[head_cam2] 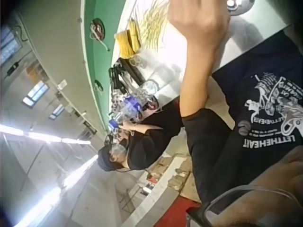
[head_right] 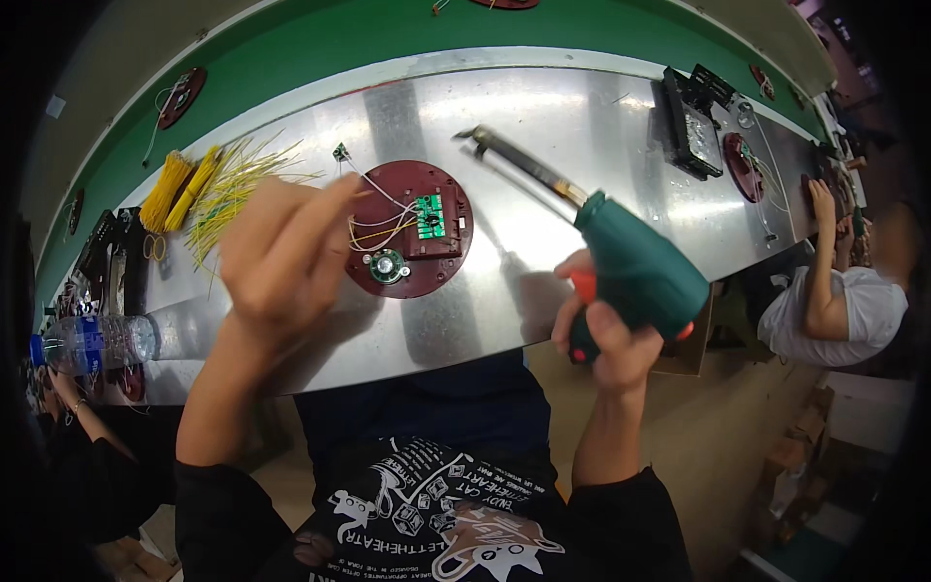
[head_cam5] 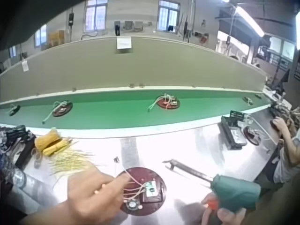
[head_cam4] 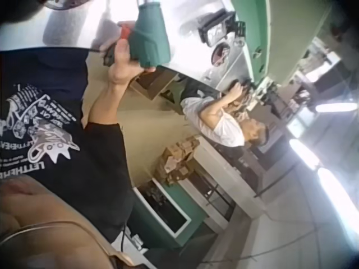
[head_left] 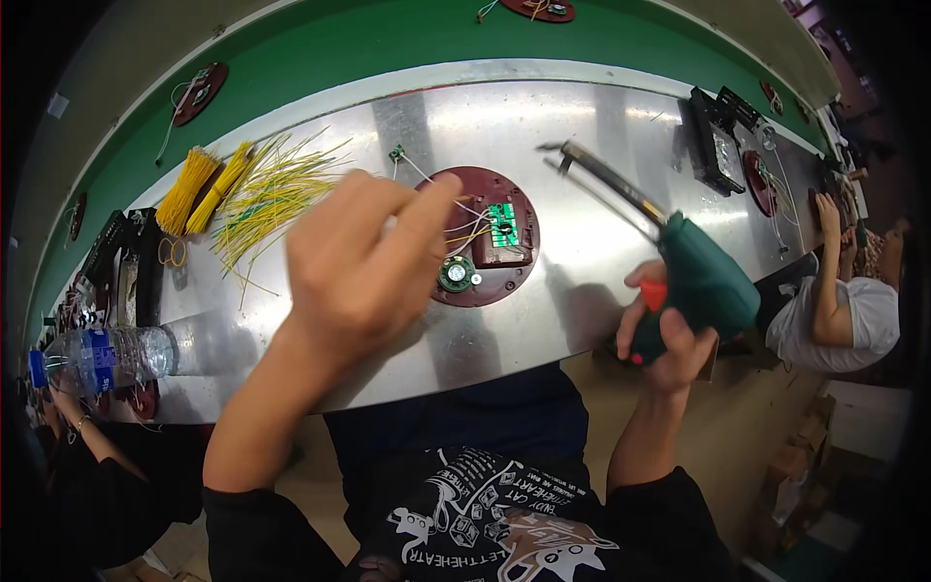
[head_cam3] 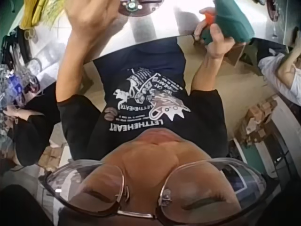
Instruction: Soldering components onto small green circuit boards using a handheld soldering gun at a factory assembly line.
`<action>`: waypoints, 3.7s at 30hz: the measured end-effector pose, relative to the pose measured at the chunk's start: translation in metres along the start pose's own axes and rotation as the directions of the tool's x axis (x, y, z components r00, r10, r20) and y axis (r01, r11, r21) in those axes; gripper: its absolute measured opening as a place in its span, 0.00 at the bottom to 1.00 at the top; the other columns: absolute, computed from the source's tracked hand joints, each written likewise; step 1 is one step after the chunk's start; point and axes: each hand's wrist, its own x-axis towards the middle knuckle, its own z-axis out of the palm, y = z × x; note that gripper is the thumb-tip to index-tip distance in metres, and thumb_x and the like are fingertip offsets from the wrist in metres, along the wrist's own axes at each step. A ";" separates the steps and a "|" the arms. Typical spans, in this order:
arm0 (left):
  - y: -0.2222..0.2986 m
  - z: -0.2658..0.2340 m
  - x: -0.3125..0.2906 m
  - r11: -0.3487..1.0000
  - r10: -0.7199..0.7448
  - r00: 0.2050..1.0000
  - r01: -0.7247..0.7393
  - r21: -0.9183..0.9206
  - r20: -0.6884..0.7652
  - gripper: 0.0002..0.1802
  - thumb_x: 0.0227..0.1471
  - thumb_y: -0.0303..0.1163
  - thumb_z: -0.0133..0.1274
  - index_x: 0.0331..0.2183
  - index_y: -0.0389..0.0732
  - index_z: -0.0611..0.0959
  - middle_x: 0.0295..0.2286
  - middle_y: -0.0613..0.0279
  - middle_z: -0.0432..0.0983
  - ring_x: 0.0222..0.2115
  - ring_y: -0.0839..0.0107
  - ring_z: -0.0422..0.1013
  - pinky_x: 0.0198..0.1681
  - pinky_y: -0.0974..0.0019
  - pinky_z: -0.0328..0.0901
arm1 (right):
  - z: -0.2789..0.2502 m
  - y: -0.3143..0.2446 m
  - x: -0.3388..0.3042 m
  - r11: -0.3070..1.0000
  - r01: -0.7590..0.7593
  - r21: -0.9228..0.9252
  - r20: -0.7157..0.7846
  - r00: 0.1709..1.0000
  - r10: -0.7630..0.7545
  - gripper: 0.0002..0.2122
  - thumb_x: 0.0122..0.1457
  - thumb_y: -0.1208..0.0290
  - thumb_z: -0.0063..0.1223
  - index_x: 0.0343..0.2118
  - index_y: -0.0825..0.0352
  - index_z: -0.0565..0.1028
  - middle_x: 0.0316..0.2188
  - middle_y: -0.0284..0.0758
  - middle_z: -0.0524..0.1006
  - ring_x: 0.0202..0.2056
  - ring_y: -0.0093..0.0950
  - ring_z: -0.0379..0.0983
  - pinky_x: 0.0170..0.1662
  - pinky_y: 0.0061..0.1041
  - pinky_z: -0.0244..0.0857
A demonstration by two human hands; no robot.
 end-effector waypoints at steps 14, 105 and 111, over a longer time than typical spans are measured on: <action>0.011 0.028 -0.024 0.997 0.012 0.989 -0.001 -0.077 0.145 0.13 0.33 0.23 0.59 0.29 0.35 0.81 0.19 0.62 0.65 0.20 0.67 0.65 0.19 0.65 0.62 | -0.010 -0.029 -0.030 0.990 -0.091 -0.103 0.149 0.983 0.106 0.23 0.56 0.74 0.59 0.52 0.81 0.70 0.41 0.52 0.78 0.19 0.26 0.73 0.23 0.22 0.67; 0.014 0.025 0.033 0.998 0.048 0.854 -0.017 -0.063 0.518 0.23 0.34 0.35 0.68 0.37 0.40 0.83 0.41 0.58 0.76 0.45 0.53 0.69 0.50 0.51 0.61 | -0.017 0.003 0.032 0.979 0.007 0.204 -0.362 0.930 0.069 0.13 0.64 0.69 0.47 0.44 0.74 0.71 0.36 0.41 0.74 0.15 0.20 0.67 0.16 0.20 0.60; -0.022 0.060 0.067 0.995 0.097 0.861 -0.072 -0.070 0.499 0.23 0.36 0.38 0.67 0.37 0.39 0.83 0.41 0.55 0.78 0.44 0.55 0.70 0.49 0.53 0.62 | -0.013 0.002 0.033 0.972 0.052 0.231 -0.459 0.886 0.062 0.12 0.65 0.68 0.45 0.44 0.74 0.69 0.37 0.40 0.73 0.16 0.20 0.66 0.16 0.19 0.60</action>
